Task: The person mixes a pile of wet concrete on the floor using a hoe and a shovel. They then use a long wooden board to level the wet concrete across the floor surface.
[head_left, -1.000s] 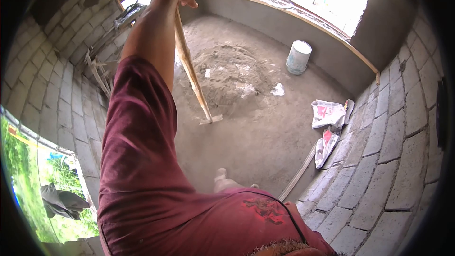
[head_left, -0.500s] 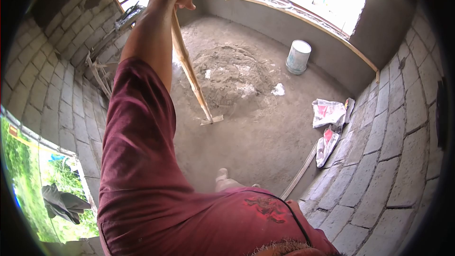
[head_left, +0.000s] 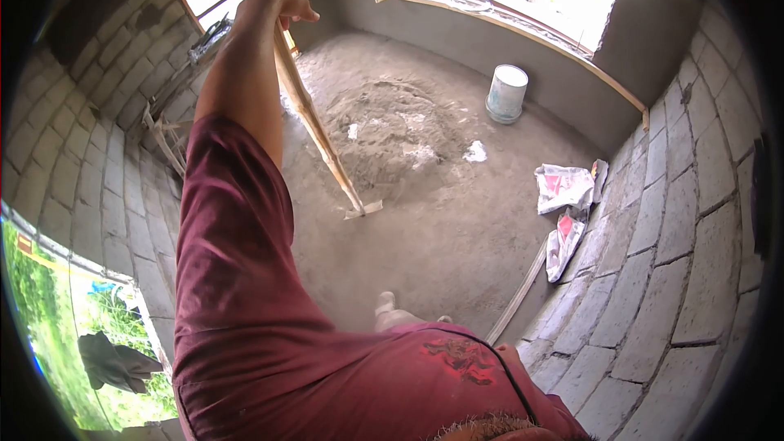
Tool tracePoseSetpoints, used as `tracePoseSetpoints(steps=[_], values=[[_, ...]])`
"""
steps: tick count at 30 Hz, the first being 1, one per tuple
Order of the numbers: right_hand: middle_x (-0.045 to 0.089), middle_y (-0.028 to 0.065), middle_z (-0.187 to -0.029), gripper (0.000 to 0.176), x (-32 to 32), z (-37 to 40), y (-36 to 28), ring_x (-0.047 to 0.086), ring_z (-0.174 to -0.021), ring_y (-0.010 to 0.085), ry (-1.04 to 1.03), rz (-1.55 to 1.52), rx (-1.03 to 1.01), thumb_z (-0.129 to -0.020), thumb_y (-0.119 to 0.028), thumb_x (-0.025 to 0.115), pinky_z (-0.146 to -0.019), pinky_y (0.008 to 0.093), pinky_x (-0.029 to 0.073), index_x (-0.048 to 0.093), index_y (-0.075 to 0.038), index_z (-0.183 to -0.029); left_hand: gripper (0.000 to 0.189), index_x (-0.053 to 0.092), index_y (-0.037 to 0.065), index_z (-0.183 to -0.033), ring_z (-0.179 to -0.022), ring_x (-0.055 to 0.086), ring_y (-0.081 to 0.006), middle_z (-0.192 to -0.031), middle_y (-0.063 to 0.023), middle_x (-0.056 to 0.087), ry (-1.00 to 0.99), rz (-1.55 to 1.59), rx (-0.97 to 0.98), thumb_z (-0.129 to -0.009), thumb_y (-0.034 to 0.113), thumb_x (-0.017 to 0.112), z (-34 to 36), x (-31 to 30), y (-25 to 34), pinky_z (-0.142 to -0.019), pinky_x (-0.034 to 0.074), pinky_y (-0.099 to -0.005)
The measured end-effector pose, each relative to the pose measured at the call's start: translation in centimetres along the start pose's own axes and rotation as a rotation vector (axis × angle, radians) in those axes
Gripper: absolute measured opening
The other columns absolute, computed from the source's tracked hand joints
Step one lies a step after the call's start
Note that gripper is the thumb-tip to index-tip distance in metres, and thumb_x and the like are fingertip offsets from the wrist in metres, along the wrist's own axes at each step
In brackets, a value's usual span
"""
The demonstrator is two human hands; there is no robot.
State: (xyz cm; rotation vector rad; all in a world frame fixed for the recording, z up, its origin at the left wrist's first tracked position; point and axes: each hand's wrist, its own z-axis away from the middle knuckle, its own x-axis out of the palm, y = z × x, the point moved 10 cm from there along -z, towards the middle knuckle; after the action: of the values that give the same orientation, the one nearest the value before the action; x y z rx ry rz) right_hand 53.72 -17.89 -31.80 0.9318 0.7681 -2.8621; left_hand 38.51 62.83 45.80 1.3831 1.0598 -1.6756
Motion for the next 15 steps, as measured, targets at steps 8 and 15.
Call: tracePoseSetpoints(steps=[8,15], values=[[0.074,0.0161,-0.094,0.029,0.0,0.4,0.2,0.072,-0.091,0.0288,0.015,-0.006,-0.011,-0.078,-0.029,0.067,-0.081,0.0377,0.056,0.076,-0.006,-0.092,0.059,0.067,0.007,-0.124,-0.088,0.072,-0.0243,-0.100,-0.0155,0.074,0.002,0.028,0.011,-0.086,0.053,0.070,0.3,-0.3,-0.3,-0.084,0.055,-0.0416],[0.073,0.0172,-0.095,0.033,0.9,-1.2,1.2,0.071,-0.093,0.0314,0.024,0.019,-0.006,-0.077,-0.033,0.067,-0.083,0.0398,0.055,0.076,-0.007,-0.094,0.061,0.067,0.005,-0.124,-0.088,0.072,-0.0250,-0.101,-0.0160,0.073,0.009,0.062,-0.005,-0.086,0.053,0.070,1.2,-0.2,-0.3,-0.083,0.055,-0.0416]])
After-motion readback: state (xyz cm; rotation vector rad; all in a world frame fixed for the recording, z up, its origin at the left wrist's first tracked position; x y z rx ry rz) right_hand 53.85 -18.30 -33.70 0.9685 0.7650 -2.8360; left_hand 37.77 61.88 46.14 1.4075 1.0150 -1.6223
